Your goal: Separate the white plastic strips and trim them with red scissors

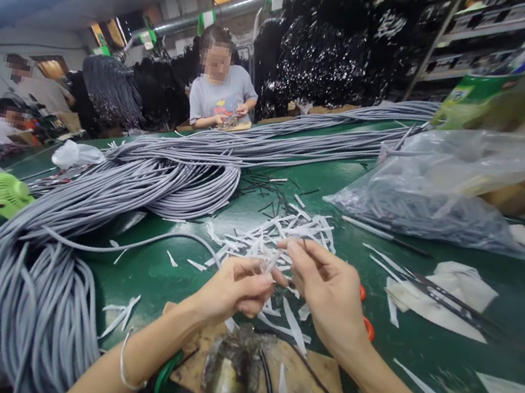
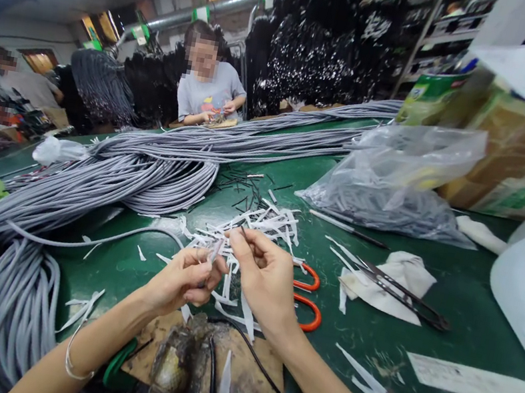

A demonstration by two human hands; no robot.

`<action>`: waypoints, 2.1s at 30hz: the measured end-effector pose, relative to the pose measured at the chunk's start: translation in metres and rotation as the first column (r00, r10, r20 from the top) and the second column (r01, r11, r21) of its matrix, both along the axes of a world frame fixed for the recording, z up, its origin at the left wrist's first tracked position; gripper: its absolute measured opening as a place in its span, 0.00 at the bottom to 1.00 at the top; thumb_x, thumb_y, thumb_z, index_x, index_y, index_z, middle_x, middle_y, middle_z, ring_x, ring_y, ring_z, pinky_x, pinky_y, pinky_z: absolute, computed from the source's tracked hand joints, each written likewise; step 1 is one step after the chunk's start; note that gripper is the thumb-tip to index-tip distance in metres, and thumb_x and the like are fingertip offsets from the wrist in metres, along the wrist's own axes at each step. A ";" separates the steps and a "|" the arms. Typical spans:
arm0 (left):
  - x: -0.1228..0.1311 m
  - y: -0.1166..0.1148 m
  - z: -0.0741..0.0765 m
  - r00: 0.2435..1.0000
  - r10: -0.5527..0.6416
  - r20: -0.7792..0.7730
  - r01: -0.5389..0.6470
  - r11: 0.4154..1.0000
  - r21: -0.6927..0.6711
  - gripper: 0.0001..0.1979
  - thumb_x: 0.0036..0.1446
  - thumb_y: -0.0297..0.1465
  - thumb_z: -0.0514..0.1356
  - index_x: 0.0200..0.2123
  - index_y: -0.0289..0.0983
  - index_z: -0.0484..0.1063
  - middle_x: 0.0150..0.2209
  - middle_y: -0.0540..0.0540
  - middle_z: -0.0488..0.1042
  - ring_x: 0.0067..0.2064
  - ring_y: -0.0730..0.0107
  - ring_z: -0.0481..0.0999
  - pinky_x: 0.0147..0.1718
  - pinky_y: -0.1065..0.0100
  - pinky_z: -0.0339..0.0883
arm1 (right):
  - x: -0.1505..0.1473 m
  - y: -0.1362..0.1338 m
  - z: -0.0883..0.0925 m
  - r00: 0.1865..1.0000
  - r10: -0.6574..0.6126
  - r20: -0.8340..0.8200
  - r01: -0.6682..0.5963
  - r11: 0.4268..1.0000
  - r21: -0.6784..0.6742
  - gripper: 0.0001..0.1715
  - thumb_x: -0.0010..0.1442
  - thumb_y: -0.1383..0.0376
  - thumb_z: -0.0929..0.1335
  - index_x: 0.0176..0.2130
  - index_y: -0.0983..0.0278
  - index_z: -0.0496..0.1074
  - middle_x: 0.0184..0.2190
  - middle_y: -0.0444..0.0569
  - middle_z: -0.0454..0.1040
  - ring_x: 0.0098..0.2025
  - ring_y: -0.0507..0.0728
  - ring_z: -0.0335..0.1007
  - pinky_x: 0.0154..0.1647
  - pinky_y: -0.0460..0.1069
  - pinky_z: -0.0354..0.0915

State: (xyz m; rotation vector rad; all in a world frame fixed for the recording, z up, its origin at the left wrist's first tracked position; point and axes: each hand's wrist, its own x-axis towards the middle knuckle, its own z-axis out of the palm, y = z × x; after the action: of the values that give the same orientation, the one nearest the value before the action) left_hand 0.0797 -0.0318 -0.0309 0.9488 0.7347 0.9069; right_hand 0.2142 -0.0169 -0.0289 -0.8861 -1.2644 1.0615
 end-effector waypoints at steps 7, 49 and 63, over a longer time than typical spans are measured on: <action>0.001 0.003 -0.001 0.986 0.164 -0.014 -0.164 0.985 -0.057 0.19 0.35 0.41 0.68 0.23 0.30 0.69 0.18 0.51 0.67 0.16 0.81 0.64 0.12 0.78 0.54 | 0.004 -0.005 0.006 0.995 -0.020 0.099 0.002 0.984 0.177 0.07 0.51 0.63 0.67 0.27 0.65 0.69 0.19 0.42 0.67 0.18 0.47 0.60 0.17 0.41 0.59; -0.009 -0.013 0.006 0.730 0.492 -0.475 -0.087 0.755 0.650 0.22 0.59 0.42 0.48 0.19 0.35 0.61 0.16 0.54 0.54 0.19 0.79 0.50 0.20 0.72 0.45 | 0.003 -0.006 0.004 0.846 -0.295 0.445 -0.075 0.759 0.647 0.11 0.58 0.74 0.59 0.28 0.64 0.66 0.22 0.45 0.68 0.25 0.50 0.66 0.25 0.43 0.62; -0.010 -0.009 0.004 0.785 0.558 -0.270 -0.328 0.744 0.582 0.18 0.57 0.40 0.53 0.47 0.38 0.70 0.31 0.47 0.73 0.16 0.84 0.51 0.15 0.75 0.49 | -0.007 -0.011 -0.014 0.825 -0.110 0.555 -0.234 0.826 0.512 0.13 0.55 0.74 0.57 0.24 0.64 0.63 0.16 0.40 0.61 0.17 0.47 0.55 0.19 0.42 0.52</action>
State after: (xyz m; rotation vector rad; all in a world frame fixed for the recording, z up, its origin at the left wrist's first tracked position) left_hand 0.0702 -0.0411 -0.0268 1.5123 1.1775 1.3941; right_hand 0.2069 -0.0281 -0.0424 -0.7064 -1.9934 0.4008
